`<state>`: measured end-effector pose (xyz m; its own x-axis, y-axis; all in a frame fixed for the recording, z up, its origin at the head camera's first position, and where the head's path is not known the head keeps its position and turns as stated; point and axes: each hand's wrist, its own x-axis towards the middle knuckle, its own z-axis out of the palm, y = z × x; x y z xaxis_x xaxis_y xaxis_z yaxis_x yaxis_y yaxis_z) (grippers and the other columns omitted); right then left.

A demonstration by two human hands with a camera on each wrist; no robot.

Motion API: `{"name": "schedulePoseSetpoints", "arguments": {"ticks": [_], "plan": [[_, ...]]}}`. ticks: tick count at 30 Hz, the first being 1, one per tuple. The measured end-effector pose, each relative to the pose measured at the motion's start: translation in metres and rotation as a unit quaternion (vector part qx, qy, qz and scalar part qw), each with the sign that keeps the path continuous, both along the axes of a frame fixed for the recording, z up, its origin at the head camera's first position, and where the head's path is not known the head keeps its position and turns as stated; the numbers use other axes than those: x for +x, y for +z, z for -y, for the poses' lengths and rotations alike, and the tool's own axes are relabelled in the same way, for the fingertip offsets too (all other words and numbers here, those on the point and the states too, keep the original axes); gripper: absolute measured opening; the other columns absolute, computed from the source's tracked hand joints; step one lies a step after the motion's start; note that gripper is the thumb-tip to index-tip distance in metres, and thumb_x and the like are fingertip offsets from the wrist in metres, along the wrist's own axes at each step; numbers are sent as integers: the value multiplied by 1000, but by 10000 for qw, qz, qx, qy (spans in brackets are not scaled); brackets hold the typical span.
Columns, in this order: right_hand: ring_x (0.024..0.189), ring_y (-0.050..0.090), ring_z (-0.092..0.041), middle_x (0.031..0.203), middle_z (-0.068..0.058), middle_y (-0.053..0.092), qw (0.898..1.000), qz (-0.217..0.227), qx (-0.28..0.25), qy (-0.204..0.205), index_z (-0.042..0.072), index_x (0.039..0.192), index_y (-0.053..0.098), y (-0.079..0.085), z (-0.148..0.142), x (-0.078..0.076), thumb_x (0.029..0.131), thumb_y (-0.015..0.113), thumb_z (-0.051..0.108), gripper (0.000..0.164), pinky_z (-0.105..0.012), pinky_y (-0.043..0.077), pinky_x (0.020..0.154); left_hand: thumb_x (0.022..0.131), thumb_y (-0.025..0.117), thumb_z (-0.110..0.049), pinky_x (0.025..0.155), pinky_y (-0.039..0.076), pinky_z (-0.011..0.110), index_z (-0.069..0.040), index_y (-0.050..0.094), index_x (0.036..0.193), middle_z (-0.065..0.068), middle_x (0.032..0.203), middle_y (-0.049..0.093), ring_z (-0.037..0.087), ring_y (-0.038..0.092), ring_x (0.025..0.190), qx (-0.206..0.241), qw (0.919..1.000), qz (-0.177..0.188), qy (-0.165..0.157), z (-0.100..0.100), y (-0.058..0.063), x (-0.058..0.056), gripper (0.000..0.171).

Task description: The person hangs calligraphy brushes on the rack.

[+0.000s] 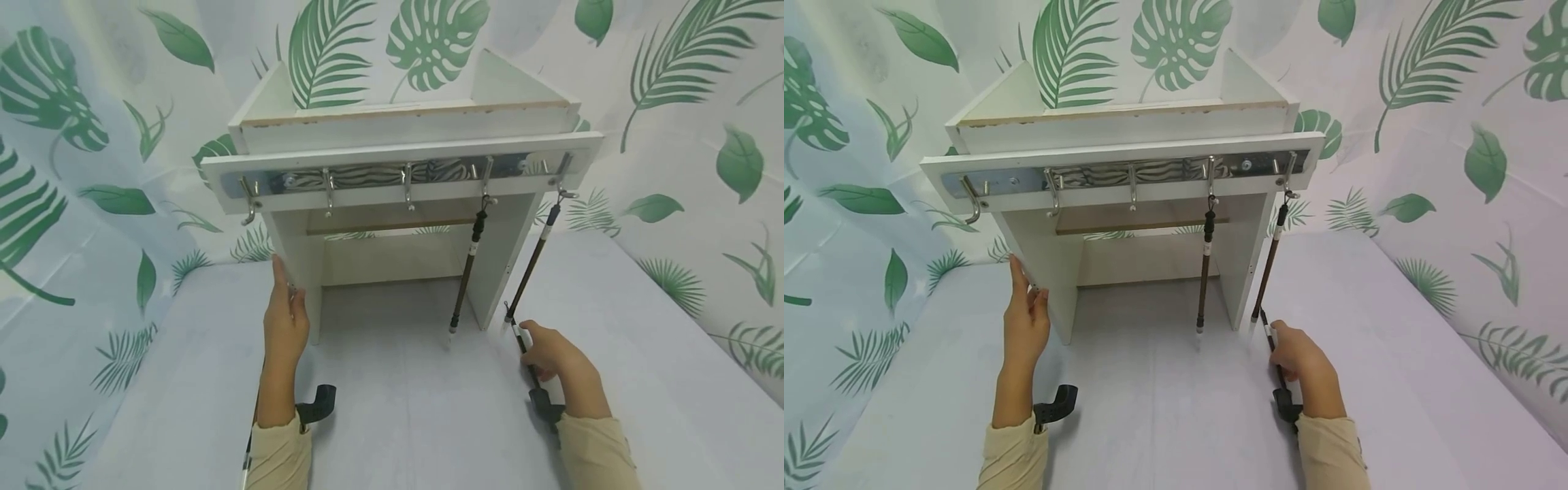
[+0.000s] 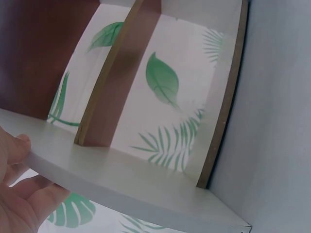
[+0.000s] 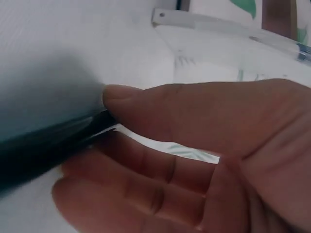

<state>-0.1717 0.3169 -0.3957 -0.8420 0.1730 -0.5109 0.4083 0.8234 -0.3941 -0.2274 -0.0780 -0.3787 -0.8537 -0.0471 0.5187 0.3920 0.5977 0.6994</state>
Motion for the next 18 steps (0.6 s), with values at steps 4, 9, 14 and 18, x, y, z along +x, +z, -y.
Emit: {"name": "schedulePoseSetpoints", "arguments": {"ticks": [4,9,14,18], "plan": [[62,60,-18,98,-31,55,9998,-25,200,93,-2,136,27,0,2,-3,80,61,0,65,-26,52,52,97,40,-11,98,37,53,-5,8,147,25,144,29,43,43,120,18,9999,-113,25,2,-1,0,59],[66,59,-20,107,-36,51,9993,-147,276,196,-4,136,27,6,3,-3,80,58,-1,65,-28,52,54,98,40,-12,99,36,53,-5,9,147,23,146,26,42,42,122,26,9999,-144,4,3,-2,-2,59],[67,62,-23,96,-32,57,9933,-1054,299,358,-7,137,21,26,-1,5,81,58,5,69,-38,52,58,98,39,-13,101,35,51,-8,7,147,19,149,21,40,39,126,88,10000,-3,-25,3,-2,-2,59],[67,59,-24,90,-27,57,9782,-2023,342,323,-7,140,13,55,-2,16,82,55,8,73,-37,48,57,98,38,-13,103,33,50,-9,6,147,18,150,20,38,34,130,94,9999,69,-71,3,-1,-2,59]]}}
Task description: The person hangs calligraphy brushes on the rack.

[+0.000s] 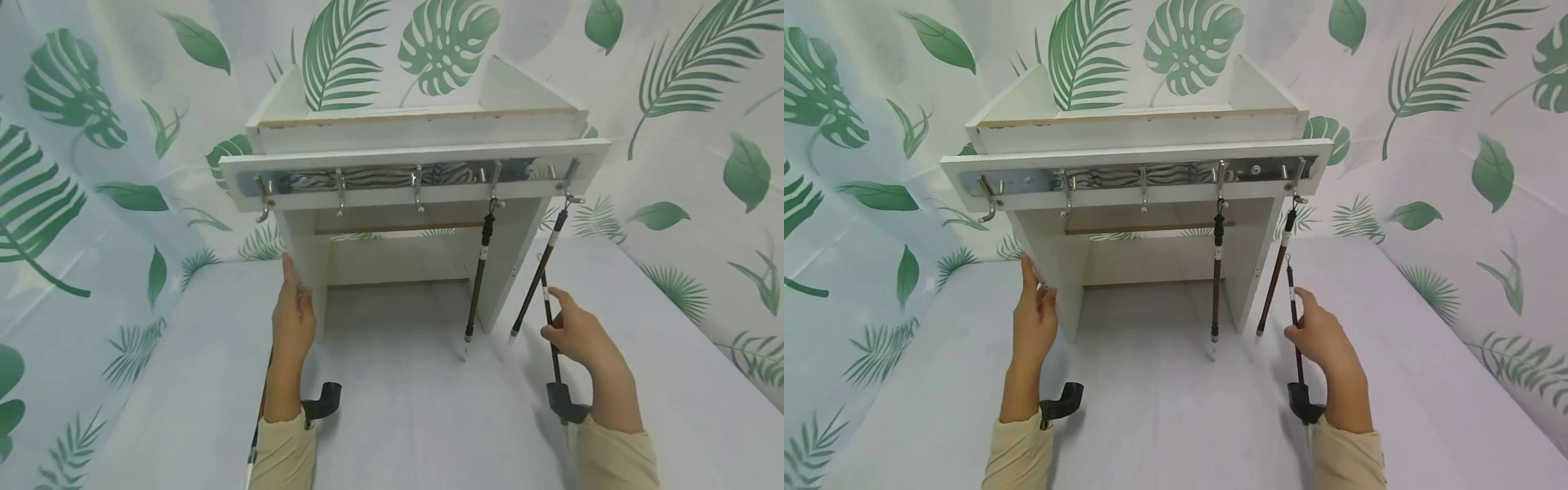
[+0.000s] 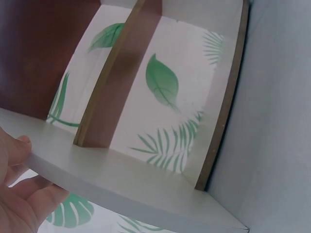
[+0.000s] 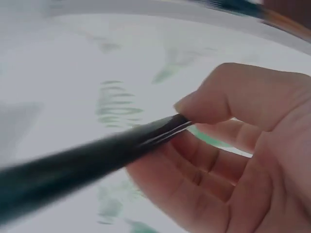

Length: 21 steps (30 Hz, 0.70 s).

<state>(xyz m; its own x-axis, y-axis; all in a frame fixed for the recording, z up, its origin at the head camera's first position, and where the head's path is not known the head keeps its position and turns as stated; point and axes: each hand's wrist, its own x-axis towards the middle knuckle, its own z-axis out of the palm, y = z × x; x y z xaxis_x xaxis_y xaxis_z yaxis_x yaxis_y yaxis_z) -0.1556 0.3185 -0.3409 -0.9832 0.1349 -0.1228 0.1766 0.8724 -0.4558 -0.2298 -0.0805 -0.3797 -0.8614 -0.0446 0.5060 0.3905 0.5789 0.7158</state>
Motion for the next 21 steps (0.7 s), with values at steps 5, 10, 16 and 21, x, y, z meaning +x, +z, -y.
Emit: {"name": "schedulePoseSetpoints", "arguments": {"ticks": [5,10,16,21], "plan": [[63,54,-20,86,-18,53,9947,-1024,-37,38,0,144,9,33,7,7,84,51,9,74,-29,40,54,98,39,-11,103,33,50,-8,6,147,19,150,20,37,32,131,-30,9999,-85,68,1,1,0,59],[63,57,-19,86,-14,51,9869,-1607,-139,66,5,145,10,52,17,7,86,52,10,73,-29,39,55,97,39,-9,103,33,49,-8,7,147,18,150,20,36,33,131,31,9997,-242,88,3,2,-1,59],[62,54,2,91,-13,50,9807,-1937,-205,-145,13,147,7,64,15,14,87,54,11,76,-35,39,61,98,39,-10,101,36,49,-7,8,147,20,146,27,38,40,126,-39,9998,-209,7,3,0,-3,58],[62,44,19,90,-5,48,9712,-2346,-311,-276,17,147,8,68,12,25,87,55,10,77,-23,40,62,96,41,-7,101,36,48,-4,11,146,22,145,29,38,38,127,-172,9990,-410,29,3,0,-3,58]]}}
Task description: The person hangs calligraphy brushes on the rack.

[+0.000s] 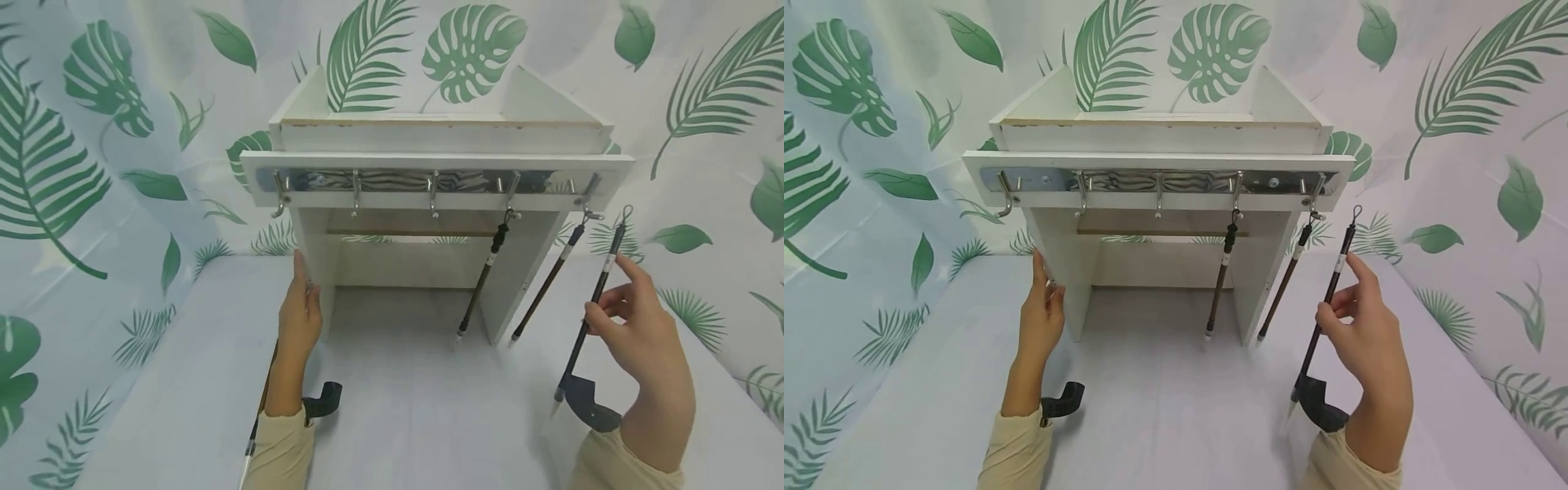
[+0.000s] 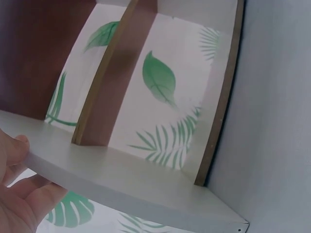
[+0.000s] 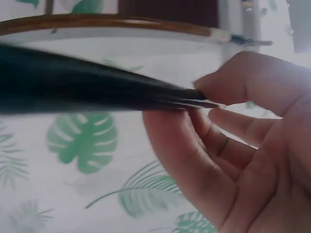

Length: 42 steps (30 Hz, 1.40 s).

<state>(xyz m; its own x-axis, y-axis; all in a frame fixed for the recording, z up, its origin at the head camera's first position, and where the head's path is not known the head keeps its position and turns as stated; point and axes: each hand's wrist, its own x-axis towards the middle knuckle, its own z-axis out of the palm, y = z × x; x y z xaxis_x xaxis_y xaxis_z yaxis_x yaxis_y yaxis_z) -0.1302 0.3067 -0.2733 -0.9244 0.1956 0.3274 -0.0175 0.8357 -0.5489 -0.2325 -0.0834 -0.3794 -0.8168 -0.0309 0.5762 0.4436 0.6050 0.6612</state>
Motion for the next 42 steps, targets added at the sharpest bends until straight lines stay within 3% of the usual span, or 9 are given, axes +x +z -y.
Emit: {"name": "schedulePoseSetpoints", "arguments": {"ticks": [4,7,12,14,17,22,29,33,42], "plan": [[66,46,22,83,11,45,9971,-720,-208,136,20,146,14,3,7,14,82,56,-1,79,0,35,58,96,42,-6,102,36,47,-1,13,145,21,146,28,36,38,128,-51,9997,-227,-5,1,1,-1,57],[66,49,20,78,18,46,9890,-1331,-527,362,19,145,20,8,20,25,76,56,-12,84,2,38,62,96,42,-8,103,35,46,-2,13,146,20,147,28,35,37,129,-41,9998,-204,-7,1,2,-2,57],[70,54,9,81,15,50,9600,-2020,-951,1692,3,142,23,12,48,32,72,55,-22,81,-3,45,65,97,40,-11,103,35,47,-8,10,147,20,146,30,35,37,129,6,9998,183,-25,-1,3,-2,59],[71,56,6,82,12,51,9454,-2075,-960,2325,-1,141,20,11,60,30,73,56,-21,80,-5,47,62,97,41,-10,103,35,47,-8,10,147,20,145,30,35,37,129,10,9998,213,-32,-2,3,-2,59],[74,56,4,82,5,52,9338,-2040,-928,2790,-1,141,24,7,77,25,78,60,-12,73,-7,48,61,96,41,-8,103,35,47,-5,12,146,20,145,30,35,37,129,0,10000,54,-48,-3,3,-3,58],[73,57,3,82,2,54,9263,-1942,-1012,3065,-1,139,30,2,97,19,73,62,-16,75,-10,49,58,96,41,-7,103,35,47,-4,12,146,22,144,31,35,36,129,-4,10000,-31,-65,-2,4,-5,57],[74,60,0,84,1,59,9002,-2246,-1401,3458,-5,135,37,-7,112,6,77,63,-12,64,-12,49,57,96,40,-7,105,33,46,-5,11,147,20,146,28,33,33,132,21,9999,149,-40,0,2,-4,58],[75,60,1,84,-1,58,9137,-1869,-1311,3362,-4,135,38,-9,122,3,75,63,-16,66,-14,50,57,96,41,-7,104,33,46,-6,12,147,19,146,28,34,34,131,35,9999,151,-3,1,2,-3,58],[77,59,1,83,-5,59,9183,-1809,-1167,3322,-1,132,45,-13,128,-2,73,64,-16,63,-14,51,62,97,40,-9,104,33,46,-7,10,147,18,147,28,33,34,131,37,9996,267,53,2,-2,-3,58]]}}
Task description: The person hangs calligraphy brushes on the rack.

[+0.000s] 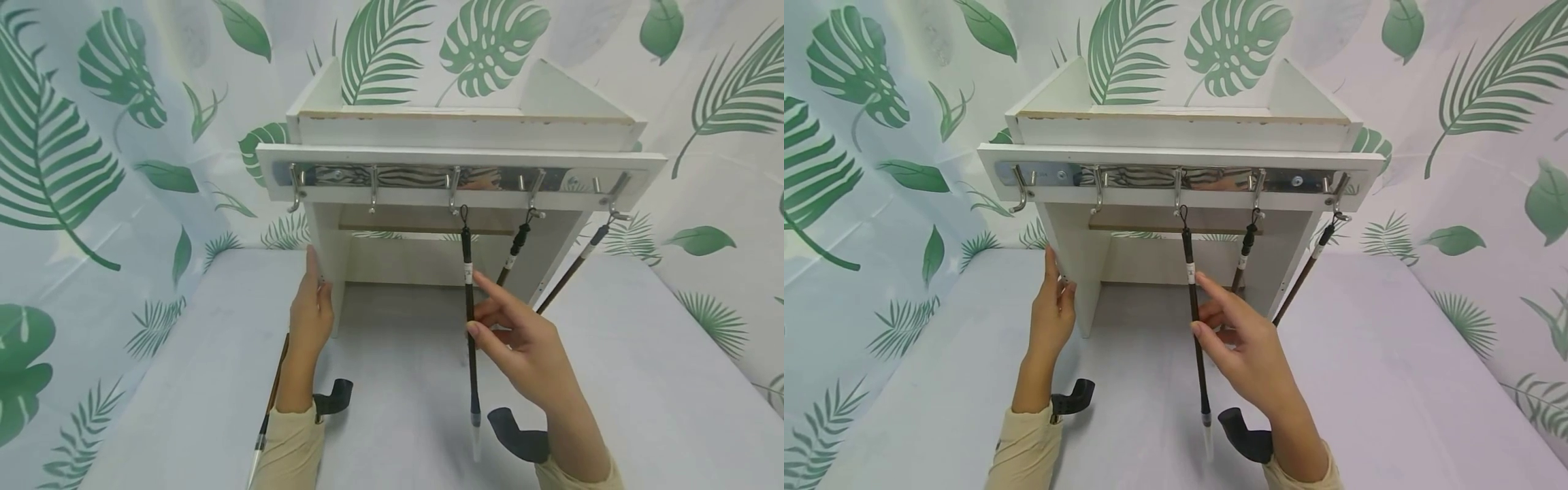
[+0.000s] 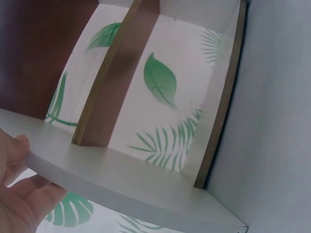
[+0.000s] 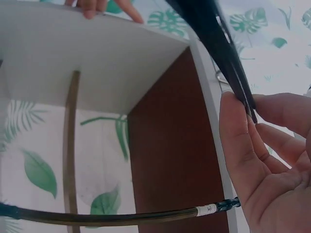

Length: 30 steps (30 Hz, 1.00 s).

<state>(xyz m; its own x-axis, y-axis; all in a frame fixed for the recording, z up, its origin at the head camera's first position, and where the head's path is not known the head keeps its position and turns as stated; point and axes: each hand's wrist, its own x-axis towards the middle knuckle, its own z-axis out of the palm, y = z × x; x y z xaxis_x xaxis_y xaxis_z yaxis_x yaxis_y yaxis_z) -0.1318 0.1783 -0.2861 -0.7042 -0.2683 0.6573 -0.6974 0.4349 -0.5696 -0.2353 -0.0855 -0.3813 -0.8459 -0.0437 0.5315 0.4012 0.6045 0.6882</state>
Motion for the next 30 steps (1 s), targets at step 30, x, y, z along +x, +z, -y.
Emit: {"name": "schedulePoseSetpoints", "arguments": {"ticks": [30], "plan": [[77,58,2,83,-8,62,9994,-134,2,-325,0,124,55,-3,5,-3,71,65,-17,56,-13,51,62,96,42,-8,102,36,47,-6,12,147,22,142,35,35,38,128,-47,10000,-55,-3,0,1,0,59]]}}
